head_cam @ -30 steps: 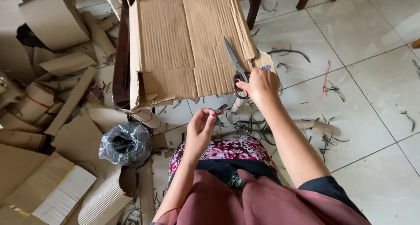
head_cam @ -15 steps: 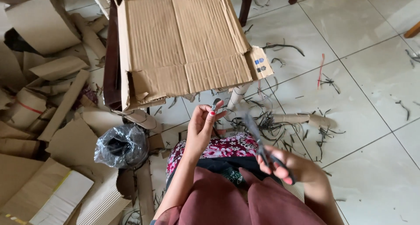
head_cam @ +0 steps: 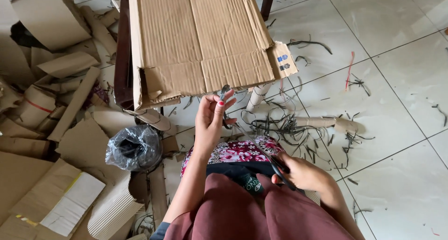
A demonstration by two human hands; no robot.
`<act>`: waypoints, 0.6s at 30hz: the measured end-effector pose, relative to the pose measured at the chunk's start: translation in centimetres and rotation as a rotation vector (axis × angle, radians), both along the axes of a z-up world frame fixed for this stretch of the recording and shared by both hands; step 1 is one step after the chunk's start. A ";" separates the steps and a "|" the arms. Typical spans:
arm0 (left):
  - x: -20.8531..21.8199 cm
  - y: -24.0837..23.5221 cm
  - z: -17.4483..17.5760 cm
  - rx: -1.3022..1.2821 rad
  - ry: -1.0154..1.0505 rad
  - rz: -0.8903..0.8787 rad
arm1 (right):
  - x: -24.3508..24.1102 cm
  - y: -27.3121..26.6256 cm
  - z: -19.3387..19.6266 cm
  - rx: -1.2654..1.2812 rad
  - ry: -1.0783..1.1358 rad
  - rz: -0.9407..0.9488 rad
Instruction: The person wraps and ties black plastic strips around cardboard-covered chair legs and crossbars to secure them. They then place a flat cardboard sheet on the chair seat and cut additional strips with scissors.
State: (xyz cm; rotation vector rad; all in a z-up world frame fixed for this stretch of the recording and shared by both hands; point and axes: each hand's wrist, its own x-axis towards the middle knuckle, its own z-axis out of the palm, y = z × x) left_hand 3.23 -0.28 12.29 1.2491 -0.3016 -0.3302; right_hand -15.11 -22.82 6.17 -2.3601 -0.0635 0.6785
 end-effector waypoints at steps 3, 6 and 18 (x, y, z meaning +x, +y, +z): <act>0.2 -0.2 -0.8 -0.009 -0.007 0.012 | 0.0 1.3 0.5 0.005 0.044 -0.026; 0.3 -0.6 -1.2 -0.017 -0.021 0.004 | 0.3 2.7 1.3 0.005 0.105 -0.068; 0.2 -0.9 -1.3 -0.080 -0.206 0.010 | 3.3 5.5 4.2 0.192 0.323 -0.306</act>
